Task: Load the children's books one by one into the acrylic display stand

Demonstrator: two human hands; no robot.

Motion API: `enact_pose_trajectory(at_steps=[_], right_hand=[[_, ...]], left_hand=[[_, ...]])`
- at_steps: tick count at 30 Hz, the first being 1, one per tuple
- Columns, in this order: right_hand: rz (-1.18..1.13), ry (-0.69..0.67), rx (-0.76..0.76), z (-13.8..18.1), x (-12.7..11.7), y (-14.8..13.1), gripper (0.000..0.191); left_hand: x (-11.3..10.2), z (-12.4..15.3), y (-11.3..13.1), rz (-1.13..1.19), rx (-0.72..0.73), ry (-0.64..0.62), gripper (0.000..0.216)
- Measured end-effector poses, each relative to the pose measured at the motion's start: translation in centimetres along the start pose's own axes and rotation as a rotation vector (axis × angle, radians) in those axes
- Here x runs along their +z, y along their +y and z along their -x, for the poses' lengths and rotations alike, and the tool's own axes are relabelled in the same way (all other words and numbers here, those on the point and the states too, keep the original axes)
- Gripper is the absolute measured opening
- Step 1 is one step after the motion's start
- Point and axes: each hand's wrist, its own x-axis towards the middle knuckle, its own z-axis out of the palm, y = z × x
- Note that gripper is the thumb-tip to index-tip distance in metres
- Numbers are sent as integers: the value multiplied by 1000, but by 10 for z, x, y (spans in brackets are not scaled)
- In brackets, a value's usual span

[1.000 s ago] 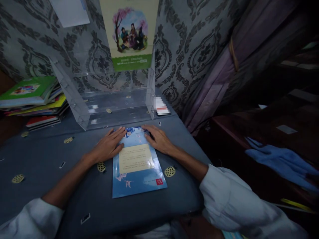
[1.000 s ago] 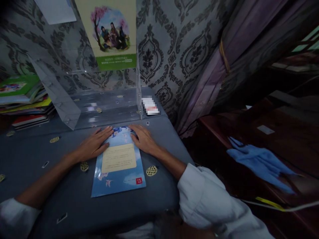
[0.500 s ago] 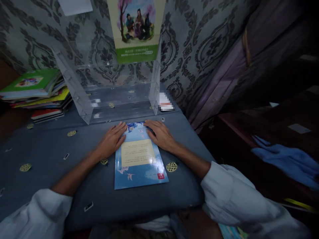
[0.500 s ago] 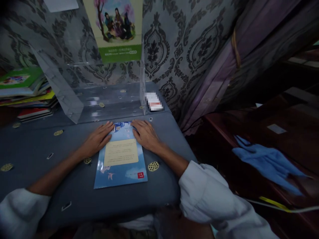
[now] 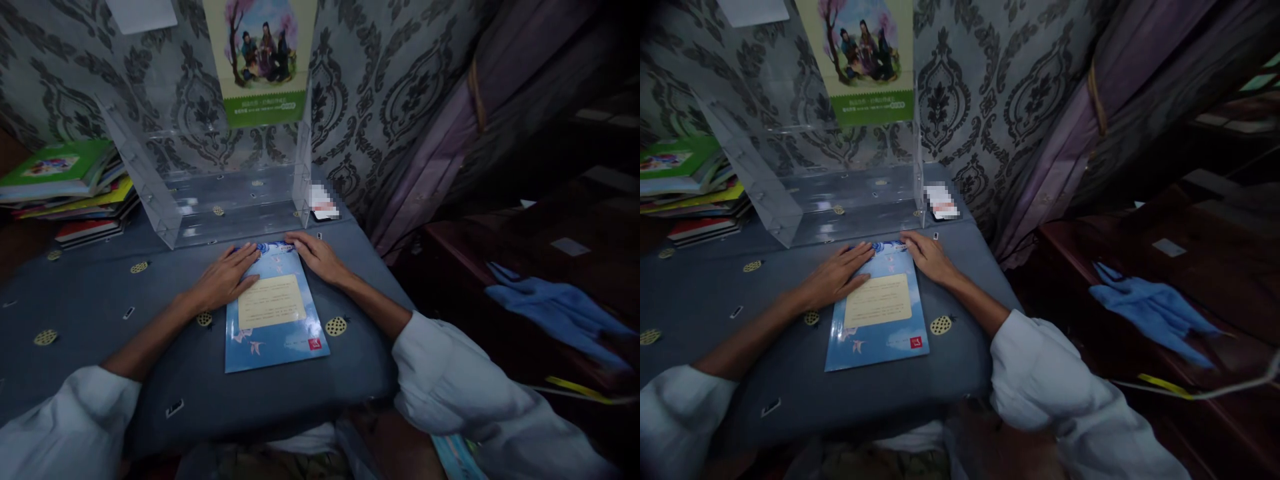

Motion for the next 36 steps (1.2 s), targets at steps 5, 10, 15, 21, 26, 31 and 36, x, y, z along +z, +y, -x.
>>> enact_pose_trajectory(at_steps=[5,10,15,21,26,31,36], right_hand=[[-110,18,15,-2,-2,4,51],[-166,17,31,-1,-2,2,60],[-167,0,29,-1,-2,1,61],[-82,-9,-24,0,-2,0,62],[-19,-33,2,1,-3,-2,56],[9,-36,-11,2,-4,-6,52],[22,-28,-23,2,-4,-7,51]], left_hand=[[1,-22,6,28,98,-74,70],[4,-41,21,31,168,-97,65],[8,-49,36,40,259,-82,58],[5,-42,48,61,311,-98,56],[4,-26,67,129,381,-137,53],[4,-4,91,189,458,-176,50],[1,16,112,227,535,-205,50]])
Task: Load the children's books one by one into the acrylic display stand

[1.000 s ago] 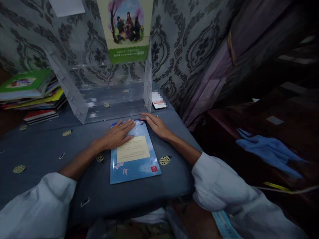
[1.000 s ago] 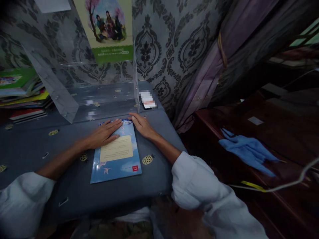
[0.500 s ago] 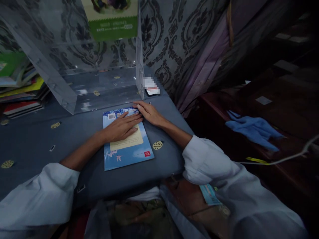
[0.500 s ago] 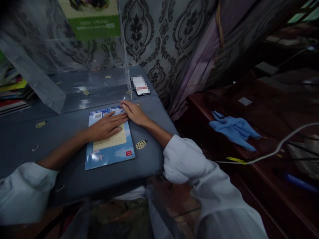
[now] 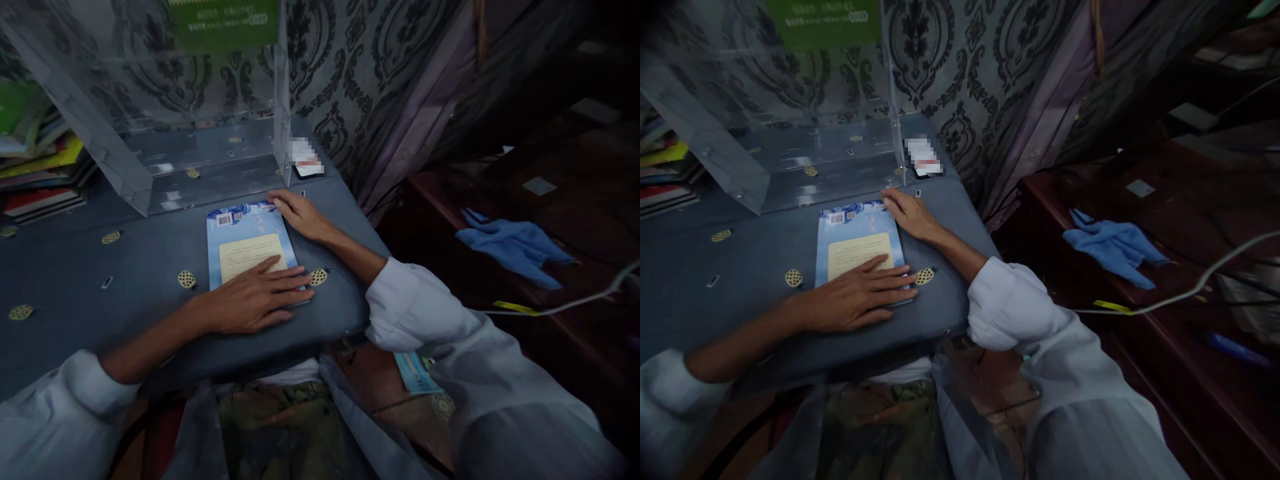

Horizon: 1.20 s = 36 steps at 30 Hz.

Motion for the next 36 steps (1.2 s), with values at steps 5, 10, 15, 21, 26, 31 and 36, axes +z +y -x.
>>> enact_pose_trajectory(at_steps=[5,10,15,21,26,31,36], right_hand=[[33,8,0,1,2,0,50],[43,42,-29,4,3,-3,49],[55,44,-52,5,2,-5,41],[92,52,-60,6,3,-3,37],[182,27,-105,10,5,-1,39],[333,-24,-164,15,10,-3,36],[385,-46,-156,15,11,-6,37]], left_hand=[[2,2,10,-21,-22,-30,49],[2,-1,5,-64,-30,-46,51],[1,-5,-7,-76,-34,-19,52],[-2,-7,-20,-83,-42,9,54],[-4,-11,-21,-68,-57,2,50],[-4,-9,-20,-25,-59,55,45],[-19,22,-62,-13,-276,278,43]])
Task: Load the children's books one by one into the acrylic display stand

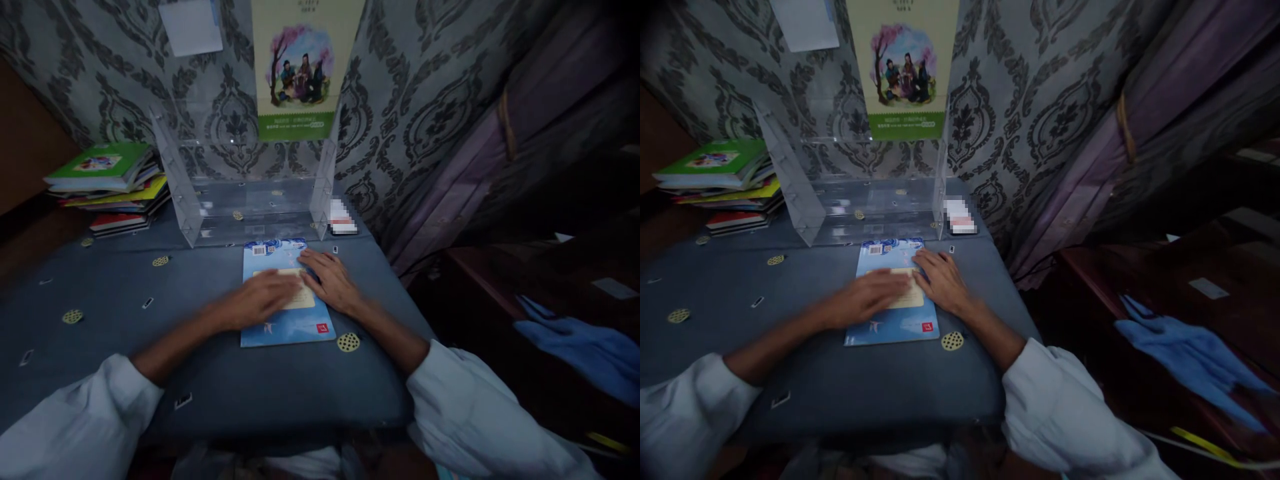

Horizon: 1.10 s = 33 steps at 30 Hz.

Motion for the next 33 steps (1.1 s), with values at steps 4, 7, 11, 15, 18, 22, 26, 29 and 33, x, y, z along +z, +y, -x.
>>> enact_pose_trajectory(at_steps=[4,7,11,15,18,22,26,29,33], right_hand=[[11,-25,11,-1,-3,-1,37],[20,-38,19,-1,-4,-3,38],[22,-38,20,-1,-4,-4,38],[24,-42,25,-1,-4,-4,38],[23,-46,30,-1,-3,-3,39],[28,-48,34,-1,-2,-4,39],[52,-67,30,-2,-4,-5,41],[62,-67,34,-2,-4,-6,41],[59,-66,43,-2,-3,-5,41]], left_hand=[[-22,20,-63,-146,-325,278,45],[-27,33,-90,-197,-374,276,47],[-24,44,-95,-182,-340,237,48],[-22,50,-89,-150,-281,221,47],[-23,55,-84,-127,-240,196,47],[-25,65,-71,-131,-187,177,45],[-24,77,-54,-142,-119,157,44],[-21,87,-39,-144,-87,152,42],[-15,101,-18,-130,-57,137,40]])
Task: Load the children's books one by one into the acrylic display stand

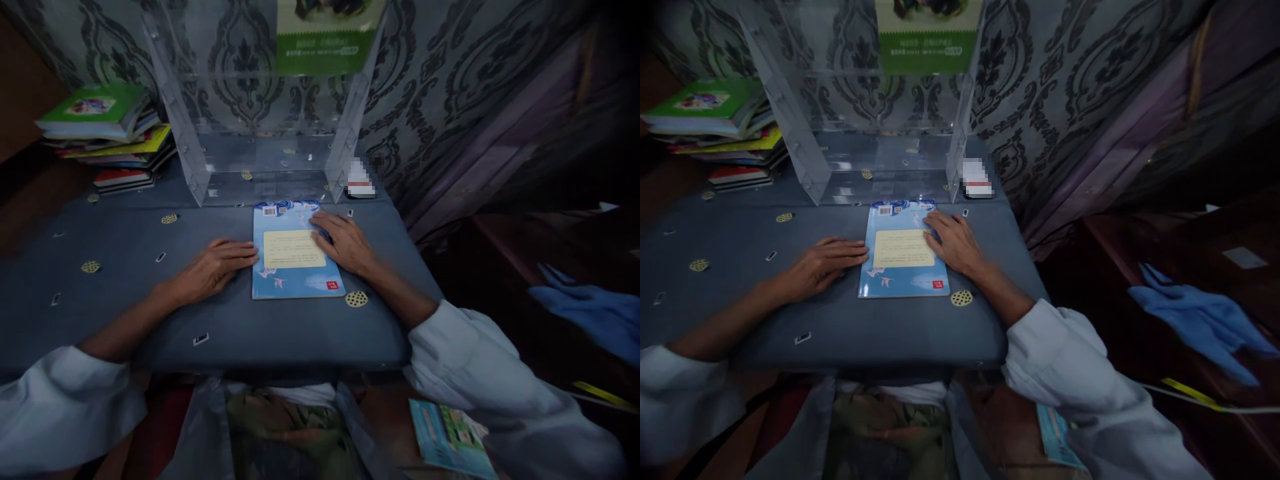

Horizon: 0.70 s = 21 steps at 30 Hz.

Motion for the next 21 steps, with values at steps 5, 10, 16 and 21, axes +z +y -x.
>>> enact_pose_trajectory(at_steps=[5,10,16,21], right_hand=[[-16,-5,7,0,0,1,42],[-31,-5,6,0,-1,0,42],[-21,-4,9,0,1,1,41],[-25,-7,6,-1,0,0,41]], left_hand=[[-3,20,28,6,27,-53,43],[-5,36,42,-20,58,-104,46],[-5,34,43,-57,109,-146,50],[-4,15,50,-76,172,-206,54]])
